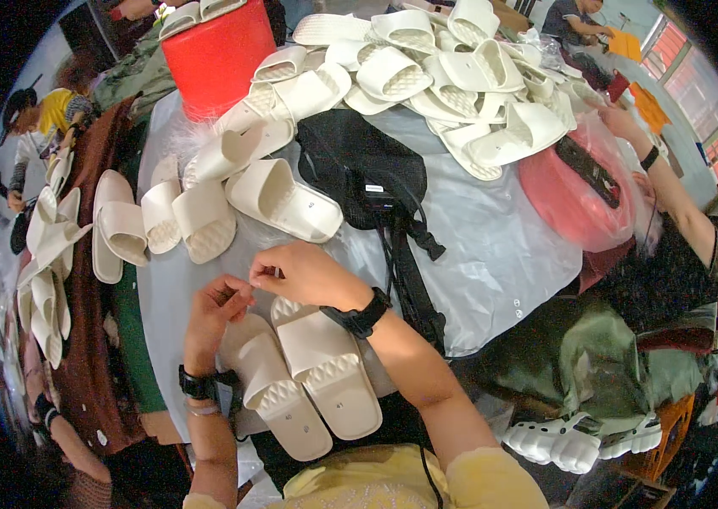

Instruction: Attaching tags to white slippers and packing them into a black bag at a manufacturing table.

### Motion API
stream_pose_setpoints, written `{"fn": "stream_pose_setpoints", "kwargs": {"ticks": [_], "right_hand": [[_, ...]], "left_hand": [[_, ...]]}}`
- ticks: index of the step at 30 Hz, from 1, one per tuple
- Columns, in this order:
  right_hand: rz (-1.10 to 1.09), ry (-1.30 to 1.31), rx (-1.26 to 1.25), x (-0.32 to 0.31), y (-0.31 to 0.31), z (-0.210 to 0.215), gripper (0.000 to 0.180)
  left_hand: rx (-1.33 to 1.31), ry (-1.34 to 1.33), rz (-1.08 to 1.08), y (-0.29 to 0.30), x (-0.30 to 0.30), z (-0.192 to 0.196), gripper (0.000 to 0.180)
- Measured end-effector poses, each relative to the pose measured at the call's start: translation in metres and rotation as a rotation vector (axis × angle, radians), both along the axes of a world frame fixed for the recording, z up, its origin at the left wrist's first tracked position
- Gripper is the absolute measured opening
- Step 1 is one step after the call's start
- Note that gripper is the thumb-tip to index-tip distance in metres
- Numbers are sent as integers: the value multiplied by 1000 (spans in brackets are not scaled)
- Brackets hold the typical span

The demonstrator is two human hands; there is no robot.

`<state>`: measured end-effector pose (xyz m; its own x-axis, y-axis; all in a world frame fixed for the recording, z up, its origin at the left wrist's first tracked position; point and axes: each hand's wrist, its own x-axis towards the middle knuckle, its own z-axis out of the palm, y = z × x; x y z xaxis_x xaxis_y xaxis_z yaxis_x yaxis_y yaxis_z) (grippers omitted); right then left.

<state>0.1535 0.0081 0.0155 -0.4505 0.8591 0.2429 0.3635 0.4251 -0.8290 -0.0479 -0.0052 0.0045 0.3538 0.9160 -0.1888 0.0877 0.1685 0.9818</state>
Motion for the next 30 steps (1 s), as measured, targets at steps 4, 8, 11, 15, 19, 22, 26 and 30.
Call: {"fn": "stream_pose_setpoints", "kwargs": {"ticks": [4,8,11,15,19,22,26,30], "right_hand": [[4,-1,-2,0,-1,-4,13],[-9,0,-27,-1,-3,5,13],[4,-32,-28,-3,-3,6,13],[-17,-1,-44,-3,-3,7,13],[-37,33,-94,-2,-3,15,13],[-14,-51,-11,1,-3,13,12],[-43,31,-103,-3,-3,12,12],[16,-40,-85,-4,-5,14,13]], "left_hand": [[-27,3,-30,0,-1,3,16],[-36,-13,-18,-3,0,7,16],[-25,23,16,-4,0,9,14],[-22,2,-18,-3,0,9,14],[-7,-2,-34,-2,-1,9,13],[15,-31,-40,0,0,6,12],[22,-56,-46,-2,-4,2,11],[45,-19,-48,-3,-4,4,10]]}}
